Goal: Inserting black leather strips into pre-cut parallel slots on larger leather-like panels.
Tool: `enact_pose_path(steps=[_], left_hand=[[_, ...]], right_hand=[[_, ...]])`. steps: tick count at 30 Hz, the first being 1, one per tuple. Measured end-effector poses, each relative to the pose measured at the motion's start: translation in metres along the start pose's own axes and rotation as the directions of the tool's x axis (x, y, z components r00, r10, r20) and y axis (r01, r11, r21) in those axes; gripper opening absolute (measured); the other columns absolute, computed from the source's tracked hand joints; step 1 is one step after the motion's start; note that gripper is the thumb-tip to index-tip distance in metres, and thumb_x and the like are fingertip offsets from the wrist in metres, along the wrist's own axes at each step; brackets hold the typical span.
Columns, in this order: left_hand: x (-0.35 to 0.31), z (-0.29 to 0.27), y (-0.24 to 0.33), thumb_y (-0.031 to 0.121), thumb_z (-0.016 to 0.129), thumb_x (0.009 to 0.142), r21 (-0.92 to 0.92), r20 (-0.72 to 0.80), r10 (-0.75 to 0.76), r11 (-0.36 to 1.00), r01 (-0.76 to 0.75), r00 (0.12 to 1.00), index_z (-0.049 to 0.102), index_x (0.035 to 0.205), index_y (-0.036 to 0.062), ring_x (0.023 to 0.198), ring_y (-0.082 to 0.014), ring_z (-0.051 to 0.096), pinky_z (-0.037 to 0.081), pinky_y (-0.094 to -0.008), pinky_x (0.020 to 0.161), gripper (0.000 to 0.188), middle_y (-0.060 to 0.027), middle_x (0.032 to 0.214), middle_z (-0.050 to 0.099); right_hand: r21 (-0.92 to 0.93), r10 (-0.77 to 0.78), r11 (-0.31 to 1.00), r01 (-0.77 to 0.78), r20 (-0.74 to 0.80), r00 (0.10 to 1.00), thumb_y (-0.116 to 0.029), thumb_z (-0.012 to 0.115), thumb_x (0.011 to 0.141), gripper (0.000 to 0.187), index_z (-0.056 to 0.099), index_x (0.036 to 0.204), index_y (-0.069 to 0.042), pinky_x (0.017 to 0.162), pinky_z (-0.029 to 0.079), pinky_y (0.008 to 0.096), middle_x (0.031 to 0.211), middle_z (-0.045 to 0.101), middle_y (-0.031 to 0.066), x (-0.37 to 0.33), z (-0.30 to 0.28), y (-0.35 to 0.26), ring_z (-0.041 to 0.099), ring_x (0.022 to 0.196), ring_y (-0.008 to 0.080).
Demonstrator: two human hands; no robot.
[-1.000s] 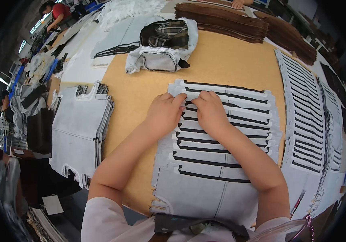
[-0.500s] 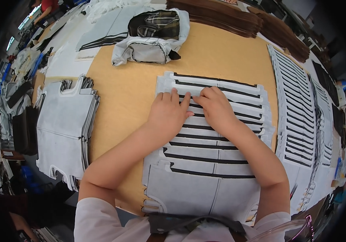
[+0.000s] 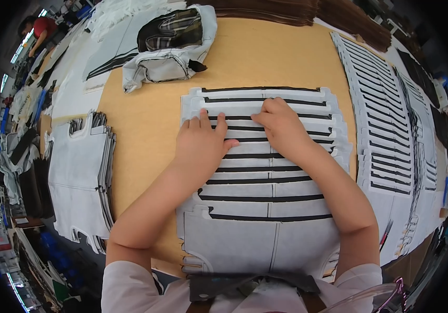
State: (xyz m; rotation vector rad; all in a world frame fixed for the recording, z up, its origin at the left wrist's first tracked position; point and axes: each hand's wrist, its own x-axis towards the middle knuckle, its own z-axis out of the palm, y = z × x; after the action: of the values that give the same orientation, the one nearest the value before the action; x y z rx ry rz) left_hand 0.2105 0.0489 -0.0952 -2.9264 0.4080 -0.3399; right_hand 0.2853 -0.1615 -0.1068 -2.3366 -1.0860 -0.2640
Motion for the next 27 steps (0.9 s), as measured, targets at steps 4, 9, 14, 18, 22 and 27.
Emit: enact_pose_path(steps=[4, 9, 14, 18, 22, 27], left_hand=[[0.001, -0.008, 0.006, 0.054, 0.064, 0.085, 0.057, -0.046, 0.020, 0.998, -0.017, 0.999, 0.062, 0.129, 0.0057, 0.108, -0.0290, 0.060, 0.046, -0.0391, 0.095, 0.065, -0.0195, 0.117, 0.064], [0.021, -0.012, 0.039, 0.049, 0.069, 0.083, -0.128, -0.087, 0.060, 0.989, -0.071, 0.994, 0.064, 0.120, -0.0025, 0.106, -0.0254, 0.055, 0.042, -0.0379, 0.096, 0.064, -0.0110, 0.102, 0.061], [0.028, -0.006, 0.046, 0.043, 0.071, 0.082, -0.177, -0.056, 0.055, 0.982, -0.064, 0.997, 0.066, 0.119, 0.0012, 0.092, -0.0244, 0.054, 0.044, -0.0365, 0.083, 0.055, -0.0083, 0.091, 0.058], [0.030, -0.009, 0.050, 0.039, 0.072, 0.083, -0.178, -0.005, 0.037, 0.983, -0.038, 0.999, 0.069, 0.119, 0.0061, 0.092, -0.0241, 0.054, 0.045, -0.0364, 0.080, 0.049, -0.0082, 0.093, 0.057], [0.032, -0.002, 0.046, 0.032, 0.072, 0.084, -0.181, -0.179, 0.130, 0.970, -0.162, 0.975, 0.069, 0.120, 0.0061, 0.096, -0.0261, 0.054, 0.045, -0.0384, 0.082, 0.044, -0.0089, 0.099, 0.055], [0.039, 0.002, 0.030, 0.025, 0.071, 0.086, -0.426, -0.152, 0.177, 0.876, -0.226, 0.972, 0.067, 0.121, 0.0043, 0.095, -0.0273, 0.054, 0.047, -0.0387, 0.083, 0.041, -0.0093, 0.100, 0.054]], right_hand=[[-0.214, -0.150, 0.963, 0.163, 0.079, 0.986, 0.010, 0.061, 0.074, 0.032, 0.070, 0.102, -0.001, 0.081, 0.049, 0.0361, 0.090, 0.056, 0.0097, -0.002, -0.008, -0.007, 0.054, 0.088, 0.0268], [-0.029, 0.030, 0.999, -0.034, -0.130, 0.991, 0.003, 0.064, 0.071, 0.016, 0.068, 0.086, -0.001, 0.083, 0.049, 0.0346, 0.091, 0.058, 0.0085, -0.007, 0.002, 0.001, 0.054, 0.091, 0.0271], [-0.019, 0.057, 0.998, -0.057, 0.011, 0.998, 0.003, 0.064, 0.071, 0.016, 0.066, 0.086, -0.002, 0.083, 0.049, 0.0350, 0.092, 0.058, 0.0079, -0.008, -0.010, 0.004, 0.054, 0.092, 0.0270], [-0.162, -0.128, 0.978, 0.133, 0.041, 0.991, 0.004, 0.063, 0.070, 0.018, 0.065, 0.087, -0.003, 0.084, 0.048, 0.0355, 0.092, 0.057, 0.0071, -0.015, -0.012, 0.007, 0.053, 0.092, 0.0273], [-0.009, 0.002, 1.000, -0.003, -0.103, 0.995, 0.005, 0.063, 0.069, 0.026, 0.065, 0.094, -0.001, 0.084, 0.048, 0.0364, 0.092, 0.057, 0.0080, -0.026, -0.009, 0.016, 0.053, 0.092, 0.0284], [-0.041, -0.016, 0.999, 0.016, -0.009, 1.000, 0.006, 0.062, 0.071, 0.029, 0.066, 0.099, -0.002, 0.083, 0.047, 0.0361, 0.094, 0.056, 0.0076, -0.028, -0.018, 0.017, 0.053, 0.093, 0.0280]])
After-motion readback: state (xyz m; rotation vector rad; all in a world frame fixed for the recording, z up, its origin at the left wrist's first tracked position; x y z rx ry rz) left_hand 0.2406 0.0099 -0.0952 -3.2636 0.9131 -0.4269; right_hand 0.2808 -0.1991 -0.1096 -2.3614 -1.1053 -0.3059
